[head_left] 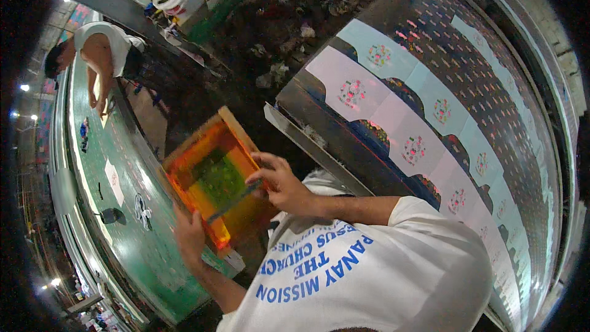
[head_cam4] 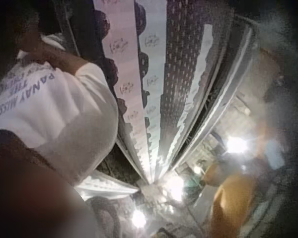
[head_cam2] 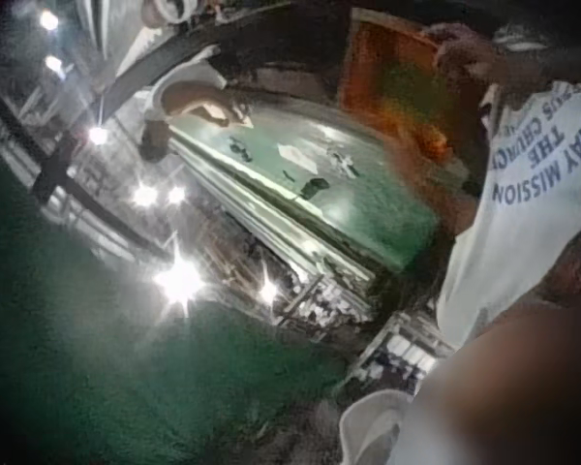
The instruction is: The person holds a wooden frame with a mesh screen and repeatedly rubs a small block across the mesh surface. The person moves the frame along a long table covered with patterned fabric, continuing the rubbing motion.
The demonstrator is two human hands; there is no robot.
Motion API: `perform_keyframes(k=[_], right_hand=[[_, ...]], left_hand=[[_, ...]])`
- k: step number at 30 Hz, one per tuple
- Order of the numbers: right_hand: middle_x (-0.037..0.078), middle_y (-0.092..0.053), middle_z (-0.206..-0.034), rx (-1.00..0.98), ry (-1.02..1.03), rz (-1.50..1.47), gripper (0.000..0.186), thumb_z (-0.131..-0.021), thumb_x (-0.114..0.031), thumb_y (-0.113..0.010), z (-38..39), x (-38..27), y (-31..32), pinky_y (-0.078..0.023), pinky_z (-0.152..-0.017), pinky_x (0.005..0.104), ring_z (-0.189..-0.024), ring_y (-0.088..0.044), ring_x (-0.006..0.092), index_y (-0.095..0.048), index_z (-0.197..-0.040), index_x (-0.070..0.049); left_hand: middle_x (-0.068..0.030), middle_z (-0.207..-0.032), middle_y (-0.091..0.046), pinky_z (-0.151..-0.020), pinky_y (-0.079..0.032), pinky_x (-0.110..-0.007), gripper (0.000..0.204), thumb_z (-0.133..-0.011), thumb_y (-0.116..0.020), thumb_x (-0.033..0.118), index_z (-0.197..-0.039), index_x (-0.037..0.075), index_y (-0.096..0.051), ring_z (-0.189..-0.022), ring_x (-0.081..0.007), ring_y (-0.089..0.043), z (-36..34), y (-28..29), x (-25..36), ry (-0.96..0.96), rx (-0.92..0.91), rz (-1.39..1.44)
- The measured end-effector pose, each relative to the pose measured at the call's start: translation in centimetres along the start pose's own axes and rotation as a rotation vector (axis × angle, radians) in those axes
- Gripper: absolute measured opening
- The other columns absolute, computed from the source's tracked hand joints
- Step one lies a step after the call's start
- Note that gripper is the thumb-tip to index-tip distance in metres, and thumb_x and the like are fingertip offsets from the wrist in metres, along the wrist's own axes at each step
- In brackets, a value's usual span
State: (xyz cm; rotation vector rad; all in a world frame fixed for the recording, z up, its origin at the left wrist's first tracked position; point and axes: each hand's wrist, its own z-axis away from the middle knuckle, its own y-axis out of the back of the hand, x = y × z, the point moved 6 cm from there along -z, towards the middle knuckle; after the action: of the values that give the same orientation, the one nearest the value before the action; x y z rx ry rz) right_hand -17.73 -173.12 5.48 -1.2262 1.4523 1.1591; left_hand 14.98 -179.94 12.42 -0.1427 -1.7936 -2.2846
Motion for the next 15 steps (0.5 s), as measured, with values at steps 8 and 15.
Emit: perform_keyframes(k=[8,15], right_hand=[[0.016,-0.048,-0.169,0.469,0.18,-0.054,0.045,-0.082,-0.004,-0.085,-7.5,1.5,4.9,-0.032,-0.13,0.0553,-0.158,-0.039,0.0418,-0.08,-0.124,-0.018],[0.016,-0.048,-0.168,0.987,0.189,0.219,0.055,-0.078,0.014,-0.079,-6.0,2.1,14.8,-0.037,-0.13,0.049,-0.158,-0.044,0.0387,-0.079,-0.126,-0.014]], left_hand=[[-0.0311,-0.148,-0.066,-0.114,-0.05,-0.049,0.075,-0.108,-0.066,0.025,-0.169,-0.005,-0.034,-0.136,-0.0459,-0.066,-15.8,4.5,15.2,-0.683,-0.007,0.241],[-0.0257,-0.124,-0.078,-0.097,-0.059,-0.046,0.075,-0.103,-0.069,0.024,-0.167,-0.003,-0.038,-0.11,-0.0417,-0.078,-25.1,-1.5,37.7,-1.091,-0.276,0.138]])
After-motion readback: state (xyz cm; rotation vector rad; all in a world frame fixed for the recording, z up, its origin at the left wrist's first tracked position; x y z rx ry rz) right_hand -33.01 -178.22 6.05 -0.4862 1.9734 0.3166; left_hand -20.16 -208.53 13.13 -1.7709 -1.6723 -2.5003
